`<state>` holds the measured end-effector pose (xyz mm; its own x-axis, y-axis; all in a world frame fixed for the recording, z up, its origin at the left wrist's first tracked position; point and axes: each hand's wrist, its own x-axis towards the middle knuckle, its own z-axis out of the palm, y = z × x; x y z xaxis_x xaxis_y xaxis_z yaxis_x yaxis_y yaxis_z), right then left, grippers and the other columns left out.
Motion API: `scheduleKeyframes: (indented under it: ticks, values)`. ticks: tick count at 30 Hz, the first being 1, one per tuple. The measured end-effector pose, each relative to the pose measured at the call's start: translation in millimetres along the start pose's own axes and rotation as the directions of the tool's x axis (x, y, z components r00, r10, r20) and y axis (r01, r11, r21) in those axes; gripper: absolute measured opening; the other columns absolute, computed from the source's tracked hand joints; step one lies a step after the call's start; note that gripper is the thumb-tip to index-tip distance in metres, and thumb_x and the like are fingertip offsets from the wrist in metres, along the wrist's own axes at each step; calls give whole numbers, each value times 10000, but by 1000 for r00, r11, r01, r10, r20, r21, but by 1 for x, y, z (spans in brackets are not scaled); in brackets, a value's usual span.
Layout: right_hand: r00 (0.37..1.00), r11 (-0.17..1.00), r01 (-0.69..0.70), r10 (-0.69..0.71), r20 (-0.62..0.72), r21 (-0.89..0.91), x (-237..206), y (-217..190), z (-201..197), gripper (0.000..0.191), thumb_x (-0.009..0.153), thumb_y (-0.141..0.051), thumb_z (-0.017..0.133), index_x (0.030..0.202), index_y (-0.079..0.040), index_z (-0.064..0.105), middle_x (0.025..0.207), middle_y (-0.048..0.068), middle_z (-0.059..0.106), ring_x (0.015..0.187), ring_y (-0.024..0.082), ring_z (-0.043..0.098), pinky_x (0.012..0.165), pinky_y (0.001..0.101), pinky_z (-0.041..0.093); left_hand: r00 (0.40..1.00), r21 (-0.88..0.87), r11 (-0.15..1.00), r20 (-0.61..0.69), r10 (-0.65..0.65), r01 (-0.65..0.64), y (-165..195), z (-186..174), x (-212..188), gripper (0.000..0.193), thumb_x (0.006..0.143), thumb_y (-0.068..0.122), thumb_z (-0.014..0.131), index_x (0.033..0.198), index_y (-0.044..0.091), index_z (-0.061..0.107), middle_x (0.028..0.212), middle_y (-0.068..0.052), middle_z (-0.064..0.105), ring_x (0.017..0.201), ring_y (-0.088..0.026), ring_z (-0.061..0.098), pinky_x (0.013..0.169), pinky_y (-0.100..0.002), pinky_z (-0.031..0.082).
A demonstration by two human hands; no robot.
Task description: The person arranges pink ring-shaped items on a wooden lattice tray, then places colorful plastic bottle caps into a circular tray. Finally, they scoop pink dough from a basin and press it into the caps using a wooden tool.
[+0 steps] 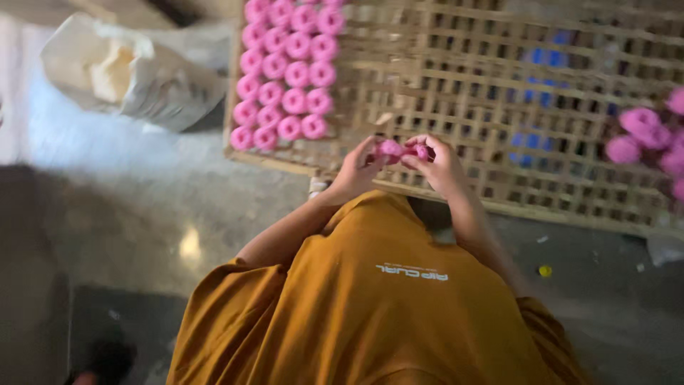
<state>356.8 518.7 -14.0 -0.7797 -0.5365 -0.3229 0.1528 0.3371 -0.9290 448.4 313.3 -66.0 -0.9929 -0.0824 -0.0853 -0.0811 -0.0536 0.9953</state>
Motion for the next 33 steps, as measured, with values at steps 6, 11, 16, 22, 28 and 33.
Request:
scheduleKeyframes:
  ticks: [6,11,16,22,28,33]
  values:
    - [978,981,182,-188,85,70,49,18,125,237,963,-19,654,1194,-38,601,1082,23,650,966,88,667,819,241,556,936,604,754,-351,-38,258,-8,-138,-63,412,905,221,704,1295,125,612,1190,-172,641,930,-368,683,762,-468,559]
    - [968,968,245,-248,-31,-61,81,34,206,199,956,-4,677,1129,-33,583,1005,36,640,887,102,651,772,265,546,919,645,693,-389,-65,322,-7,-183,-76,470,909,289,678,1329,137,533,1128,-86,704,985,-380,669,794,-506,531]
    - [917,908,320,-368,-153,-270,85,29,243,211,922,-9,745,1056,-27,582,934,65,660,824,154,682,744,301,548,965,831,550,-199,168,76,-6,-202,-70,473,847,192,679,1283,59,554,1127,-103,644,1112,-352,604,840,-434,539]
    - [899,890,275,-373,-231,-365,73,16,249,212,889,1,757,1034,-18,604,998,132,629,814,249,696,684,335,565,939,862,503,-125,321,-57,-2,-220,-61,165,849,158,690,1008,118,679,1136,-97,562,1063,-303,560,867,-421,509]
    - [841,831,301,-463,-280,-469,70,5,256,229,878,7,782,1018,-11,602,1005,148,630,908,301,660,763,384,534,938,798,598,-151,312,-70,-2,-228,-56,166,857,172,723,1023,159,721,1133,-60,575,1060,-292,574,853,-420,517]
    - [754,623,364,-633,-174,-692,63,-1,247,209,840,-20,787,996,-50,652,1011,116,654,944,320,653,810,410,524,955,762,647,-174,242,-24,3,-241,-67,221,910,214,734,1128,175,729,1190,-53,584,1079,-276,585,852,-407,518]
